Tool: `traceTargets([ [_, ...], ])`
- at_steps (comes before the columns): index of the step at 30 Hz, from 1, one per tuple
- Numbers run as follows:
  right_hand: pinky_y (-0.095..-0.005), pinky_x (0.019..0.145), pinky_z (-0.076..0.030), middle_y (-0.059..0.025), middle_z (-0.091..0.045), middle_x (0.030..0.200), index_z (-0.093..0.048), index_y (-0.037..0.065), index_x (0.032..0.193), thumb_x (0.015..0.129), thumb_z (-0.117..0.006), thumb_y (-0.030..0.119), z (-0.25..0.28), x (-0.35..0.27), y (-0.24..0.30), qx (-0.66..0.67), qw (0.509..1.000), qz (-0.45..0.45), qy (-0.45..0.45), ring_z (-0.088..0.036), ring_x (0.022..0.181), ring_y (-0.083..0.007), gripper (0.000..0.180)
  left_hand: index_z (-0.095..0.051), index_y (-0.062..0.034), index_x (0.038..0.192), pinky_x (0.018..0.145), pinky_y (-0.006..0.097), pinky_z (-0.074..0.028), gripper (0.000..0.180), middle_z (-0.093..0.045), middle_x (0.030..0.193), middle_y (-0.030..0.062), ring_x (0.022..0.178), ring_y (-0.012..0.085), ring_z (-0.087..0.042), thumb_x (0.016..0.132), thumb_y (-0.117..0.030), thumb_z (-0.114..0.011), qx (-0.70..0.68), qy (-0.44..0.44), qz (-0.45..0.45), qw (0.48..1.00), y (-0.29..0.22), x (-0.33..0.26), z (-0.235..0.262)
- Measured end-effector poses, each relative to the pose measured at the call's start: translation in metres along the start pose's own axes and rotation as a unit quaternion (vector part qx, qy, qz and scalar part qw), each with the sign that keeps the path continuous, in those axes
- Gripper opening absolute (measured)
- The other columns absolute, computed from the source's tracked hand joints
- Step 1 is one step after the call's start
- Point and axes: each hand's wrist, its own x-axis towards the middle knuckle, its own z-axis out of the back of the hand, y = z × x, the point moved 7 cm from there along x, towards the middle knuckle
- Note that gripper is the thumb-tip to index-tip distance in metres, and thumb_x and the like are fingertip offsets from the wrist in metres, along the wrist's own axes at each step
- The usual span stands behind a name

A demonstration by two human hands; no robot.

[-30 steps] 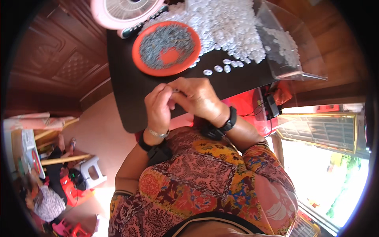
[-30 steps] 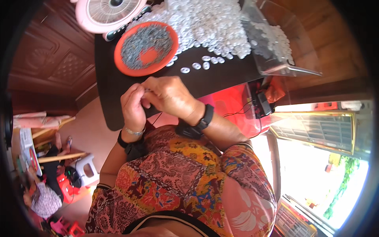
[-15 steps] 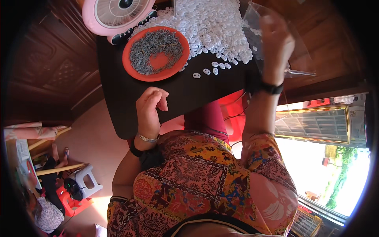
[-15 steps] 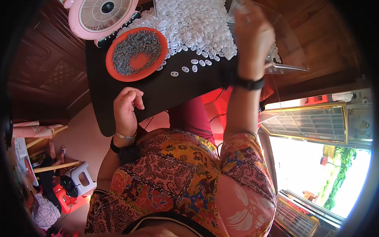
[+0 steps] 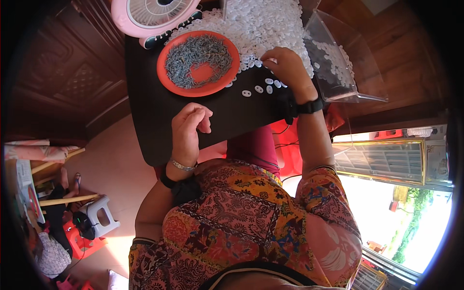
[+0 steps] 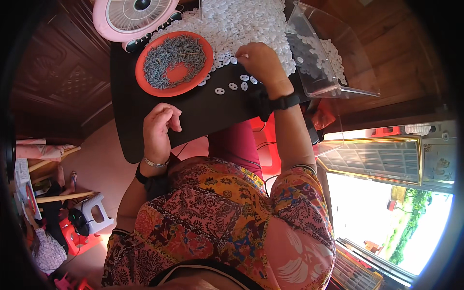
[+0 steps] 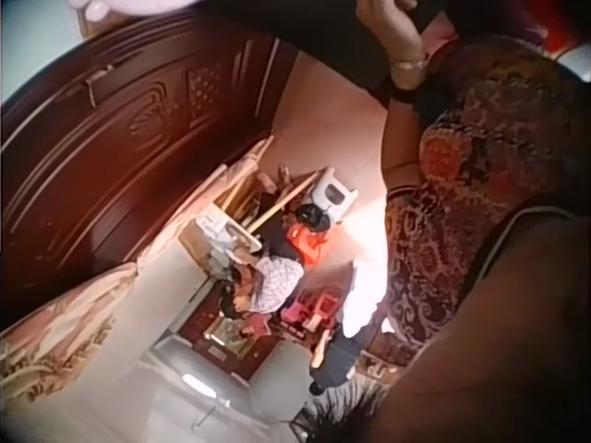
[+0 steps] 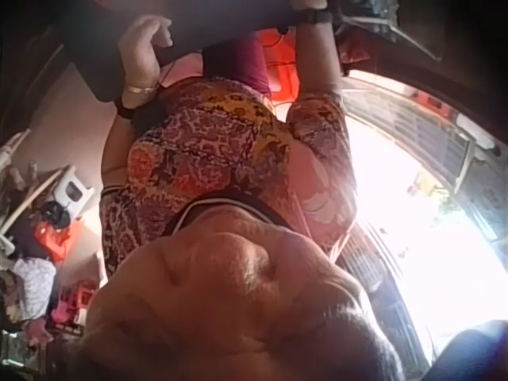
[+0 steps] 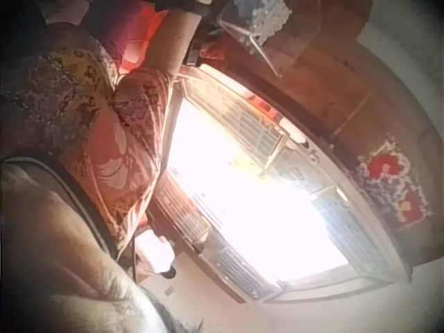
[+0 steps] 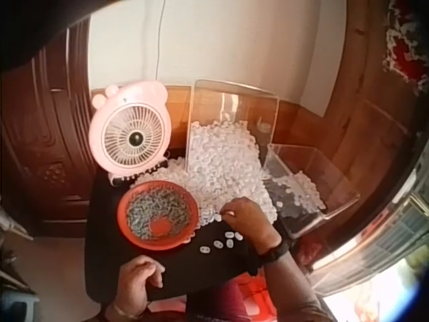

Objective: Inserting small metal rings into white plastic components as part of a manual assembly task.

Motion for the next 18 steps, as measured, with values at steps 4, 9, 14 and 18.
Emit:
traceTargets([
  [4,-0.0386,0.073,-0.048,-0.0117,-0.063,0.082,-0.068,0.008,0.086,0.077,-0.061,0.020,-0.015,0.010,0.017,-0.026,0.998,0.043,0.033,-0.060,0.081,-0.0309,0.017,-0.060,0.0001,0.081,0.055,0.022,-0.039,0.021,-0.052,0.063,0.0014,0.056,0.0087,-0.048,0.089,-0.013,-0.046,-0.008,-0.004,0.003,1.000,0.000,-0.001,0.000],
  [9,-0.0408,0.073,-0.047,-0.0118,-0.062,0.080,-0.067,0.009,0.084,0.077,-0.060,0.019,-0.026,0.016,0.027,-0.043,0.995,0.071,0.058,-0.059,0.081,-0.0323,0.015,-0.060,0.0001,0.081,0.055,0.022,-0.039,0.021,-0.053,0.064,0.0013,0.057,0.0087,-0.049,0.089,-0.013,-0.046,-0.007,0.004,-0.001,1.000,0.000,-0.002,0.001],
  [14,-0.0442,0.074,-0.049,-0.0133,-0.062,0.083,-0.063,0.007,0.079,0.079,-0.055,0.017,-0.022,0.009,0.025,-0.134,0.990,0.050,0.019,-0.060,0.084,-0.0326,0.014,-0.059,0.0004,0.082,0.057,0.023,-0.040,0.023,-0.053,0.065,0.0027,0.058,0.0104,-0.049,0.088,-0.015,-0.043,0.008,0.006,0.002,1.000,0.000,-0.003,0.000],
  [18,-0.0439,0.074,-0.049,-0.0133,-0.062,0.083,-0.064,0.007,0.079,0.079,-0.054,0.017,-0.022,0.006,0.037,-0.099,0.993,0.067,0.020,-0.060,0.085,-0.0333,0.014,-0.059,0.0004,0.082,0.057,0.023,-0.040,0.023,-0.053,0.065,0.0026,0.058,0.0104,-0.049,0.088,-0.016,-0.043,0.013,0.007,0.002,1.000,-0.001,-0.004,-0.001],
])
